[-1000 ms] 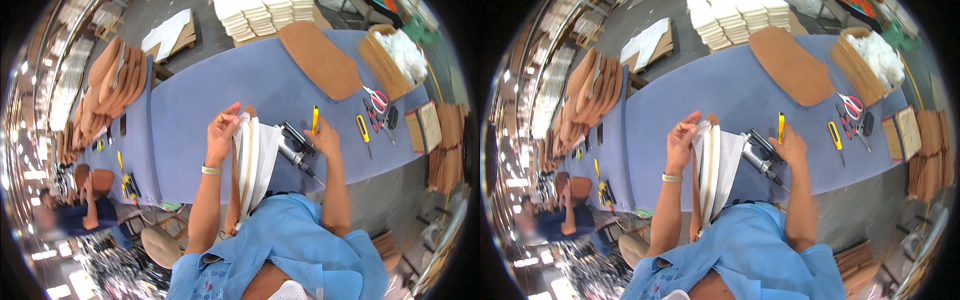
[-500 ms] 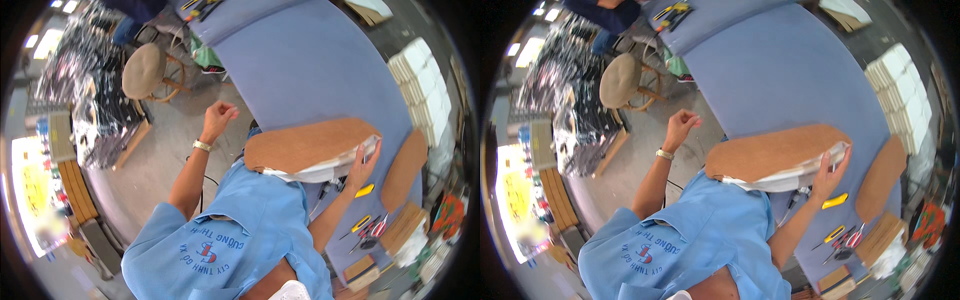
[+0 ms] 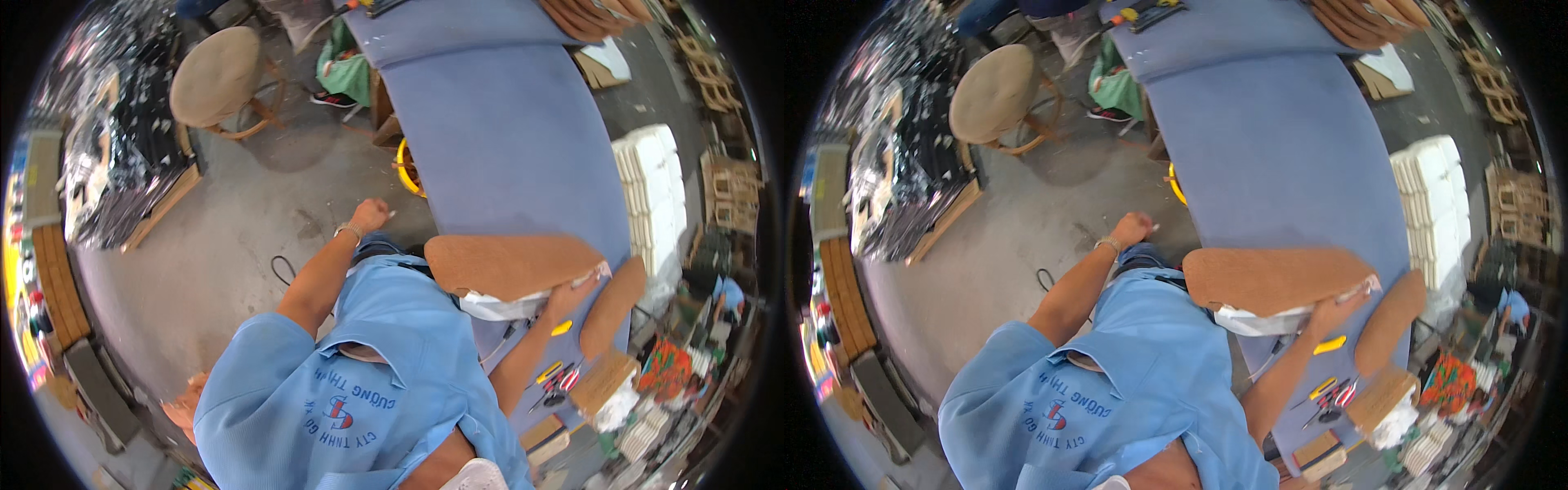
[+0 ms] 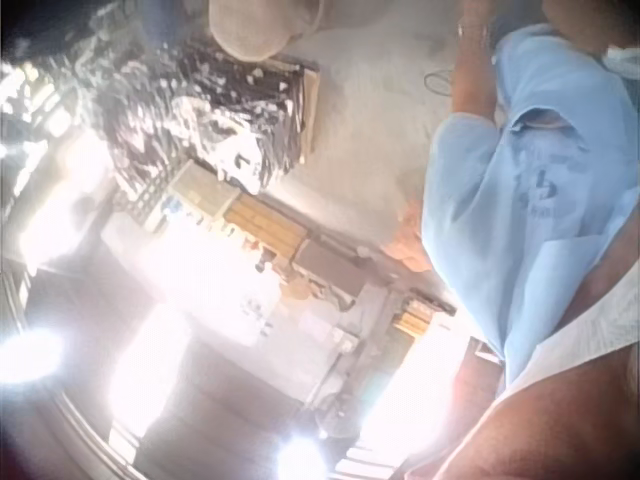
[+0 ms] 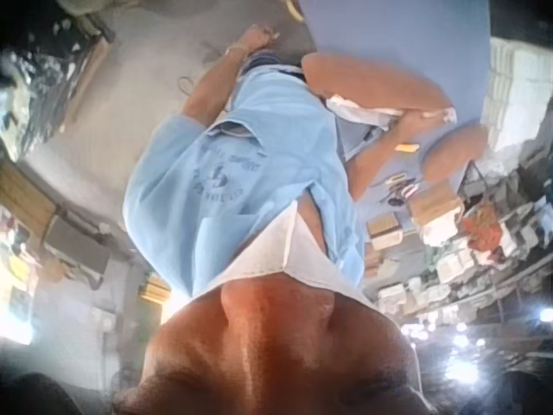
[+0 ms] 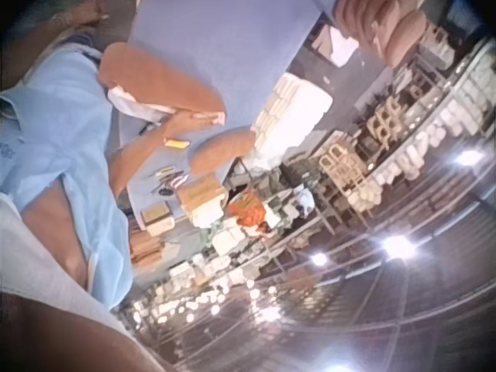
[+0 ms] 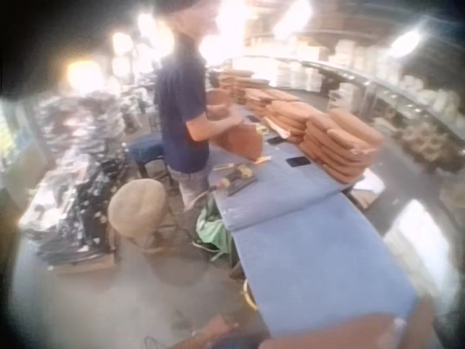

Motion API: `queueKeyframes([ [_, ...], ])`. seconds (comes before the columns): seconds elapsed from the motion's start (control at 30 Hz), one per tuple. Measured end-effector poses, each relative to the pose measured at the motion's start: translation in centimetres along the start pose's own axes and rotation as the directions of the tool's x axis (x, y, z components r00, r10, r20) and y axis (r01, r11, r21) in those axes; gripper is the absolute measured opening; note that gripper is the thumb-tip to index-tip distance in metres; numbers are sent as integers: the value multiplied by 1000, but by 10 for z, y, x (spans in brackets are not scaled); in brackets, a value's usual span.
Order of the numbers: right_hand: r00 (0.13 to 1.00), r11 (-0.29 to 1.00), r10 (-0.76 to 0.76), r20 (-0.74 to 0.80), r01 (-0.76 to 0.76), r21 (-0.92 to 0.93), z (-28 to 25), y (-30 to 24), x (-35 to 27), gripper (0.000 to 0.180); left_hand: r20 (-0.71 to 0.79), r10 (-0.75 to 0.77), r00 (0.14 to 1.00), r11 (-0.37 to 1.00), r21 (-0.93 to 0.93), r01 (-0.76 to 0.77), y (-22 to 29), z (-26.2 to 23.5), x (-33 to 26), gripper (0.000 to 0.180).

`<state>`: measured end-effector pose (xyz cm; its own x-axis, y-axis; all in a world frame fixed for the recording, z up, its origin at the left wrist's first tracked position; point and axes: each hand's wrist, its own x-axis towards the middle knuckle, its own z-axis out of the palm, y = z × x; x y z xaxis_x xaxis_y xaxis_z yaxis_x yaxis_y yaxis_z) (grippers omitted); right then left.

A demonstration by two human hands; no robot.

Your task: The person assembles cushion components by wrapping foam inserts with fabric covers. They use a staple gun to secure the fabric to the foam and a utility knife to trim excess material. The person handles multiple cushion pieces sequentially at a workbench.

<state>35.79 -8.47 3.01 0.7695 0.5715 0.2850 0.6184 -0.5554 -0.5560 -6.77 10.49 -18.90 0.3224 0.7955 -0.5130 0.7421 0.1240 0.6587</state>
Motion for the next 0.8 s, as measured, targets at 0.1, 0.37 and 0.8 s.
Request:
queueKeyframes([
  [0.1, 1000, 991, 7, -11, -5, 136, 9, -16, -27, 76, 1, 134, 991, 990, -42, -134, 64, -25, 23, 56],
  [0.37, 986, 954, 158, -48, -140, 266, 46, -110, -108, 70, 513, 598, 615, 786, -527, -324, 152, -97, -51, 76],
  [0.8, 987, 953, 162, -13, -153, 262, 64, -173, -116, 74, 318, 684, 656, 729, -282, -624, 194, -80, -80, 74],
])
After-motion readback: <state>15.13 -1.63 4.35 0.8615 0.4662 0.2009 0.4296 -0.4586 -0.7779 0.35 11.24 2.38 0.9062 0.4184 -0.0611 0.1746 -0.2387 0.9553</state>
